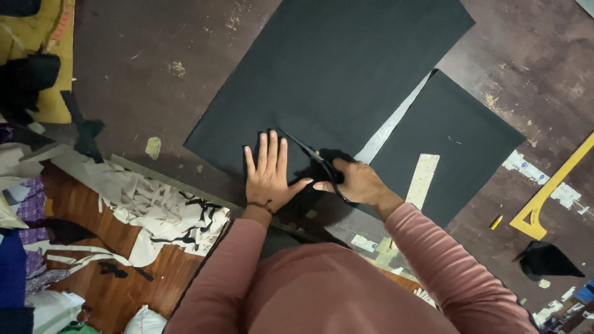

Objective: The person measures a large piece of black fabric using a ruler and a set square, then cuts it into smaller rectangular pieces using scissors. The person repeatedly aligns the ruler and cuts along the edge to create straight lines, eventually folding the resulting fabric pieces.

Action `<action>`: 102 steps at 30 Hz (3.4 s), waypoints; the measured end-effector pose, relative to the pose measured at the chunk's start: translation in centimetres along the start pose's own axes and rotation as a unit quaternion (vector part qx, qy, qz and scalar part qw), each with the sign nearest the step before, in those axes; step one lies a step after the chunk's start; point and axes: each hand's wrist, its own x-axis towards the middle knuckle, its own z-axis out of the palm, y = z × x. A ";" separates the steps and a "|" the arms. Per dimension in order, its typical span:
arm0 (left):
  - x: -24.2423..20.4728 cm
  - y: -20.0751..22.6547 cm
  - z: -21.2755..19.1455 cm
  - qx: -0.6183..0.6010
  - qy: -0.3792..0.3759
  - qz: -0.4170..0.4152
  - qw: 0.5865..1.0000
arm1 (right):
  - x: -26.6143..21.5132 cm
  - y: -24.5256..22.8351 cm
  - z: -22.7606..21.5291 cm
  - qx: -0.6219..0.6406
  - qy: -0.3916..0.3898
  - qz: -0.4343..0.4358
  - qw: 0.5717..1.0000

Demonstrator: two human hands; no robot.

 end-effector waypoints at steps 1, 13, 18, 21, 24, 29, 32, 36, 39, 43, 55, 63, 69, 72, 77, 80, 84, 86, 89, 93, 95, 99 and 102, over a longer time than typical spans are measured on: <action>0.0 0.0 -0.1 -0.003 -0.001 0.001 1.000 | -0.2 -0.8 -0.5 0.004 0.001 -0.006 1.000; -0.2 -0.4 0.4 0.046 -0.043 0.002 0.998 | 2.4 -2.7 -0.3 -0.049 0.004 0.006 0.999; -0.1 -0.5 0.3 0.047 -0.044 0.000 0.998 | 3.1 -3.6 -0.7 -0.055 0.003 0.012 0.998; -0.1 -0.4 0.3 0.047 -0.053 -0.005 0.997 | 2.3 -5.1 -2.0 -0.031 0.009 0.005 0.999; -0.3 -0.5 0.5 0.042 -0.067 -0.011 0.997 | 2.0 -7.2 -3.0 -0.001 0.012 -0.004 1.000; 0.0 -0.6 0.3 0.046 -0.063 -0.012 0.997 | 4.7 -5.7 -1.2 -0.036 0.024 0.007 0.999; -0.1 -0.6 0.3 0.050 -0.067 -0.012 0.996 | 4.5 -6.6 -1.8 -0.048 0.021 0.016 0.998; -0.1 -0.6 0.5 0.036 -0.049 -0.014 0.998 | 3.8 -9.5 -3.7 -0.040 0.023 0.013 0.999; 0.0 -0.8 0.1 0.029 -0.044 -0.015 0.998 | 4.4 -9.4 -3.4 -0.023 0.023 0.000 0.999; 0.0 -0.6 0.2 0.027 -0.030 -0.020 0.999 | 3.9 -11.1 -4.6 -0.039 0.020 0.000 0.999; -0.1 -0.7 0.7 0.050 -0.002 -0.021 0.999 | 5.2 -13.4 -5.0 -0.029 0.031 -0.019 0.999; 0.1 -0.2 -1.0 -0.046 -0.007 -0.043 0.998 | 5.7 -6.8 0.5 0.051 0.161 -0.098 0.981; 2.5 -5.4 -4.3 -0.065 0.021 -0.046 0.997 | -5.2 2.0 6.7 0.106 0.351 -0.009 0.930; 3.0 -11.7 -5.0 -0.012 0.046 -0.106 0.993 | -7.7 9.0 13.8 0.077 0.392 0.149 0.905; 4.2 -18.1 -3.2 -0.038 -0.043 -0.120 0.991 | -9.0 9.7 17.1 0.152 0.325 0.324 0.875; 4.0 -20.5 -1.3 -0.092 -0.057 -0.115 0.987 | -9.2 7.5 18.4 0.145 0.348 0.337 0.863; 5.6 -20.2 -2.5 -0.046 -0.147 -0.113 0.982 | -6.5 1.4 18.2 0.057 0.469 0.294 0.831; 5.5 -20.9 -2.7 -0.009 -0.204 -0.122 0.971 | -3.9 -2.1 19.2 0.127 0.478 0.263 0.829; 5.4 -21.3 -2.4 -0.045 -0.137 -0.057 0.988 | 0.3 -4.5 20.0 0.167 0.500 0.254 0.811; 5.6 -20.8 -4.9 -0.139 -0.218 -0.148 0.955 | 1.3 -6.2 21.0 0.201 0.492 0.257 0.807; 5.8 -21.5 -4.8 -0.172 -0.212 -0.164 0.948 | 0.9 -6.3 21.3 0.229 0.488 0.245 0.806; 6.3 -22.8 -4.9 -0.203 -0.273 -0.181 0.923 | 1.0 -5.9 21.5 0.575 0.463 0.243 0.630; 7.0 -21.8 -7.4 -0.207 -0.279 -0.149 0.926 | 0.5 -5.4 22.4 0.653 0.442 0.231 0.570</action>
